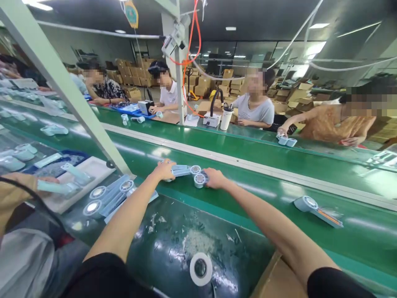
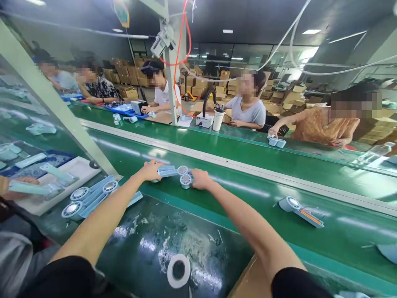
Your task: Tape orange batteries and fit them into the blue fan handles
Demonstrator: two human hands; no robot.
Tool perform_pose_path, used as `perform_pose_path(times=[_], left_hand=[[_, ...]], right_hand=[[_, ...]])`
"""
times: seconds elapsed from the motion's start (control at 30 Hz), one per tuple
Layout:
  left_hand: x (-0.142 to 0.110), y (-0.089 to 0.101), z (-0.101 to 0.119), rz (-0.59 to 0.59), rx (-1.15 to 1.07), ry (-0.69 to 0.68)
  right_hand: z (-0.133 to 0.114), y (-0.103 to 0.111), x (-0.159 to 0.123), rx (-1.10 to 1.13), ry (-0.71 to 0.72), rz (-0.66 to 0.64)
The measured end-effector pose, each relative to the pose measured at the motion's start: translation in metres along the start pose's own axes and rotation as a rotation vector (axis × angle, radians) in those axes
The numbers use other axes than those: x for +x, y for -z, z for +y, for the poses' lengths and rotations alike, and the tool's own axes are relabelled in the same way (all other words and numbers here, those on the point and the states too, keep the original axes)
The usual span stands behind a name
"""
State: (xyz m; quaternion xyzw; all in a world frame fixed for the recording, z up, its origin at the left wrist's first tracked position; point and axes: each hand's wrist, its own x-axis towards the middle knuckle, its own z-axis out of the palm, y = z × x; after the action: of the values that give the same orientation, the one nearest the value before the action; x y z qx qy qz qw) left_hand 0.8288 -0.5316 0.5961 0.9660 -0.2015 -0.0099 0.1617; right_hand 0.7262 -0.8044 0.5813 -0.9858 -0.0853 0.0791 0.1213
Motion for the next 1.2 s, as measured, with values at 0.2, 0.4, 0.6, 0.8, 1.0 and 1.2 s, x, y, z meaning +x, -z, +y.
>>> perform_pose_path(times=[0.2,0.4,0.6,0.8,1.0,1.2], left_hand=[[-0.156,-0.010,0.006,-0.049,0.047,0.094],[-0.184,0.008,0.019,0.031,-0.007,0.270],[-0.262,-0.003,0.043,0.157,-0.181,0.022],[-0.432,-0.115,0.060,0.163,-0.436,0.022],[-0.503,-0.166,0.110,0.052,-0.443,0.263],[-0.475,-0.199,0.150,-0.201,-0.541,0.450]], right_hand=[[-0.004,0.011,-0.092,0.065,0.353,-0.111],[-0.113,-0.003,-0.070,-0.020,0.456,-0.183],[-0.083,0.037,-0.145,0.004,0.235,-0.070],[-0.038,0.033,-0.343,0.051,-0.015,-0.178],[-0.043,-0.031,-0.399,-0.035,0.102,-0.453],[0.019,-0.036,-0.358,-0.120,0.123,-0.439]])
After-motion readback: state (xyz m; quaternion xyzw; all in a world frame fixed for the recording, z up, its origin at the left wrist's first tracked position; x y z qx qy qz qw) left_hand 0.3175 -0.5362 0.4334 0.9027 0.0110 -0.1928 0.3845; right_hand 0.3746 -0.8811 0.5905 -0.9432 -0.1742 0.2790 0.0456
